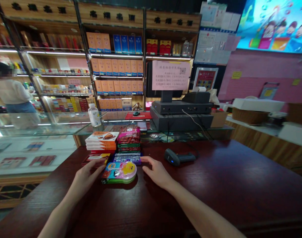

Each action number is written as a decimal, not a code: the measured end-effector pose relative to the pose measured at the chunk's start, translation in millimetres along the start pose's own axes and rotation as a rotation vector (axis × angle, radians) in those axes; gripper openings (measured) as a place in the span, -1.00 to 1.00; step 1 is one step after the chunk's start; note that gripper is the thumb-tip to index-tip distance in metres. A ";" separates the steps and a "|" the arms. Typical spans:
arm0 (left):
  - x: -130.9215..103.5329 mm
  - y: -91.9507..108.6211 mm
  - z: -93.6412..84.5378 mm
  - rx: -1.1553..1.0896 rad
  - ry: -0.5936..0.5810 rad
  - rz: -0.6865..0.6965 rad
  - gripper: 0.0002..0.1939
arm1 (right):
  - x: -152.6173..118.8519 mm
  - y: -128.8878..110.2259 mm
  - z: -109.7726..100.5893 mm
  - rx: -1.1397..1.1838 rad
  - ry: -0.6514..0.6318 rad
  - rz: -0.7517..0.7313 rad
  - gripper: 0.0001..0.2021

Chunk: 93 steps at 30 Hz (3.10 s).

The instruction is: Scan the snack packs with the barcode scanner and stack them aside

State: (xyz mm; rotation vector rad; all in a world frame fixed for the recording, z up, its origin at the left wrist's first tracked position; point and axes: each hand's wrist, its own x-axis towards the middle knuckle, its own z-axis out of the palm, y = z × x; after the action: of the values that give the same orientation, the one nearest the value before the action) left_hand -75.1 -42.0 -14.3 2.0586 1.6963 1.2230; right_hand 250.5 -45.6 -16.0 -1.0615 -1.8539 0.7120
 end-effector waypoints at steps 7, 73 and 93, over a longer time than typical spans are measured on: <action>21.8 20.7 3.1 0.094 -0.064 0.078 -0.53 | 5.4 10.9 -36.8 -0.148 -0.007 -0.058 -0.62; 49.7 66.2 77.1 0.252 -0.065 0.644 -0.77 | -6.8 44.8 -50.3 -0.240 0.071 -0.497 -0.69; 39.3 61.4 74.8 0.255 -0.436 0.454 -0.44 | -5.3 50.2 -73.3 -0.360 0.204 -0.491 -0.66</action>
State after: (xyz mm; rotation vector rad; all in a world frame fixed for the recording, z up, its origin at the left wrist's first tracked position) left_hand 20.8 -1.8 -5.6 2.7175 1.2753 0.5901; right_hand 336.0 -22.2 -23.6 -0.8043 -1.9917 -0.0182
